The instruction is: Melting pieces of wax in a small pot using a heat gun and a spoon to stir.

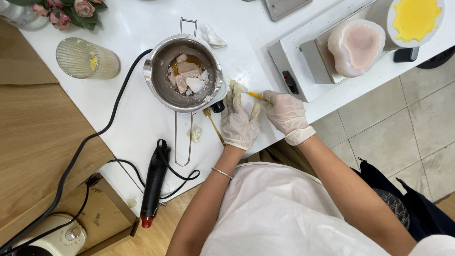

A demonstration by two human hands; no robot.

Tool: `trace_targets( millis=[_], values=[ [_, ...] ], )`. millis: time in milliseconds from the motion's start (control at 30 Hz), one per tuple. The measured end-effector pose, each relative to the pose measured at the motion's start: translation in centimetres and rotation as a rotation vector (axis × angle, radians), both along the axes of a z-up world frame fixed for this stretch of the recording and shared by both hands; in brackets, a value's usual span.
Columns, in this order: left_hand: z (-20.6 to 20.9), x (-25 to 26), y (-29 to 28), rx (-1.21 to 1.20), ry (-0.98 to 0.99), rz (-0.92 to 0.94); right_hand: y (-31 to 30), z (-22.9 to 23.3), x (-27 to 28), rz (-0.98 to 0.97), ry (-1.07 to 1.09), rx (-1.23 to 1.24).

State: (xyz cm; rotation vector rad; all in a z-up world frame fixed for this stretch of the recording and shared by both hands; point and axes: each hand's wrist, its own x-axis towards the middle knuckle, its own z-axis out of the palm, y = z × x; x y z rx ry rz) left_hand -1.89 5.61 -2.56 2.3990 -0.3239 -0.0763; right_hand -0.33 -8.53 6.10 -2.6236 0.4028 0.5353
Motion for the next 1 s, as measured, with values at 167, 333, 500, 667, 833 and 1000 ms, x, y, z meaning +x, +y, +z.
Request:
trace_targets(
  millis=[167,333,500,667,833,1000],
  values=[
    [0.4,0.0,0.3,-0.023,-0.008,-0.012,0.3,-0.4,-0.9,-0.077,-0.066,0.143],
    [6.9,0.2,0.7,-0.135,-0.085,-0.045,0.9,5.4,-1.6,-0.197,-0.049,0.142],
    [15.8,0.0,2.5,-0.404,-0.002,0.0,2.2,12.9,-2.2,-0.104,-0.304,0.306],
    [18.1,3.6,7.0,-0.344,-0.105,0.074,6.2,13.8,2.0,0.138,-0.455,0.291],
    [18.4,7.3,12.4,-0.379,0.469,0.257,7.6,8.6,3.3,0.397,-0.602,-0.041],
    [15.7,7.5,15.4,-0.516,0.245,0.054,7.1,7.6,2.2,0.447,-0.563,-0.239]
  ],
)
